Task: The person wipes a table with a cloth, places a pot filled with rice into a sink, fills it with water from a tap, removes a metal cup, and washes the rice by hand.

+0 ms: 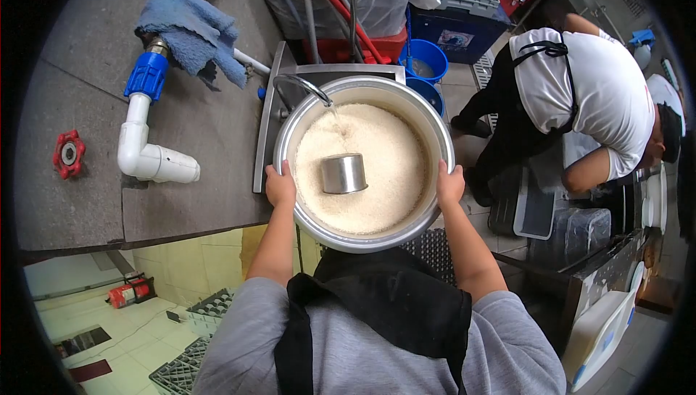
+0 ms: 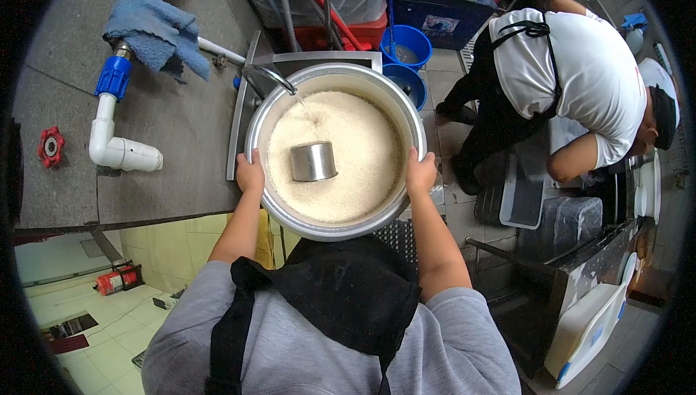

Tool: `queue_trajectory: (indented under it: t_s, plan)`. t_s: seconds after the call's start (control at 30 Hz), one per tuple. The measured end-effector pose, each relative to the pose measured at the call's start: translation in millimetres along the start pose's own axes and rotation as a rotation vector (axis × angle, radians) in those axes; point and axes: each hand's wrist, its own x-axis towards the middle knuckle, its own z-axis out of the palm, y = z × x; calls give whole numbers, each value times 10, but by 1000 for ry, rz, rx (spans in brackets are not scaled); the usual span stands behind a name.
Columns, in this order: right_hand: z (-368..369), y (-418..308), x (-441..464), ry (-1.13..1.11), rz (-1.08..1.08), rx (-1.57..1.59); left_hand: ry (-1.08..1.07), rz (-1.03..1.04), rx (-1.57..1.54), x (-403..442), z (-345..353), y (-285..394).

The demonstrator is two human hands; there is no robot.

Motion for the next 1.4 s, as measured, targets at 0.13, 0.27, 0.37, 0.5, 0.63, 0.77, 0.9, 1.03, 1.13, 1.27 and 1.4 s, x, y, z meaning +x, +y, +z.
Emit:
queue_trajectory:
  t_s: [0.13, 0.27, 0.37, 0.5, 0.63, 0.77, 0.9, 1.03, 1.13, 1.27, 1.4]
  plan:
    - [40, 0, 50, 5, 13, -2, -43, -26, -15, 32, -51, 72]
    - [42, -19, 64, -1, 21, -12, -28, -27, -10, 32, -41, 69]
    - [33, -48, 55, -2, 10, -39, -28, -19, -1, 96, 18, -6]
    - [20, -95, 58, -6, 16, -72, -22, -27, -18, 95, -5, 33]
    - [-46, -146, 19, -15, 13, -64, -45, -22, 1, 80, -24, 28]
    - [-8, -154, 26, 2, -3, -62, -50, -32, 13, 107, -21, 46]
    - [-24, -172, 11, 0, -3, -64, -37, -20, 10, 95, -6, 28]
    - [5, -124, 32, -2, 12, -55, -25, -12, 8, 93, 18, 8]
    - [16, -107, 34, -3, 12, -52, -34, -7, -2, 103, 23, -8]
    - [-2, -102, 25, -13, 23, -57, -22, -12, -11, 52, -14, 36]
    - [13, -32, 45, -13, 35, -56, -31, -6, -6, 46, 2, 14]
